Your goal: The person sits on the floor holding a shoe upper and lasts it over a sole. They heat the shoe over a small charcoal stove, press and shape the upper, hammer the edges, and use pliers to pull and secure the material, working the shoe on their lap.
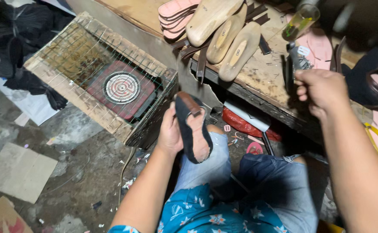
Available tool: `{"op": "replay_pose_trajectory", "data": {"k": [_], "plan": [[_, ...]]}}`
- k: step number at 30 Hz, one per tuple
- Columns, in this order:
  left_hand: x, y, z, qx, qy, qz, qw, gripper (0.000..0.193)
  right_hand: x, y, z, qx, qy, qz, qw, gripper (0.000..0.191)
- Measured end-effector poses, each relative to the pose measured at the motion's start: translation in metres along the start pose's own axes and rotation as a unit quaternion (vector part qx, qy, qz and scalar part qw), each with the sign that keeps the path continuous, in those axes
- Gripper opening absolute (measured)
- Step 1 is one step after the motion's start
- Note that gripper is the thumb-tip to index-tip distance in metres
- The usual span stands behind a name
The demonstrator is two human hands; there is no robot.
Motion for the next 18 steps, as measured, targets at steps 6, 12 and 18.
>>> {"op": "replay_pose_trajectory", "data": {"k": [6,12,18], "plan": [[-0.003,-0.06,-0.029,-0.247,-0.051,0.063,0.966,0.064,0.066,-0.001,0.006,-0.308,0.162,0.149,0.925,0.013],[0.016,-0.112,-0.017,-0.689,-0.072,0.026,0.721,0.102,0.089,-0.019,-0.018,-0.122,0.114,0.079,0.983,0.016],[0.034,-0.132,-0.027,-0.755,-0.019,0.09,0.649,0.102,0.168,-0.043,-0.033,-0.234,0.015,0.266,0.935,0.066]]}}
Point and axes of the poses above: each hand's wrist, its own x-axis away from the middle knuckle, its own y-axis out of the back of the hand, z = x × y, the point moved 1 cm from there along -x, towards the middle knuckle, and after that the axes turned 10 degrees about z, right-handed, at the moved point
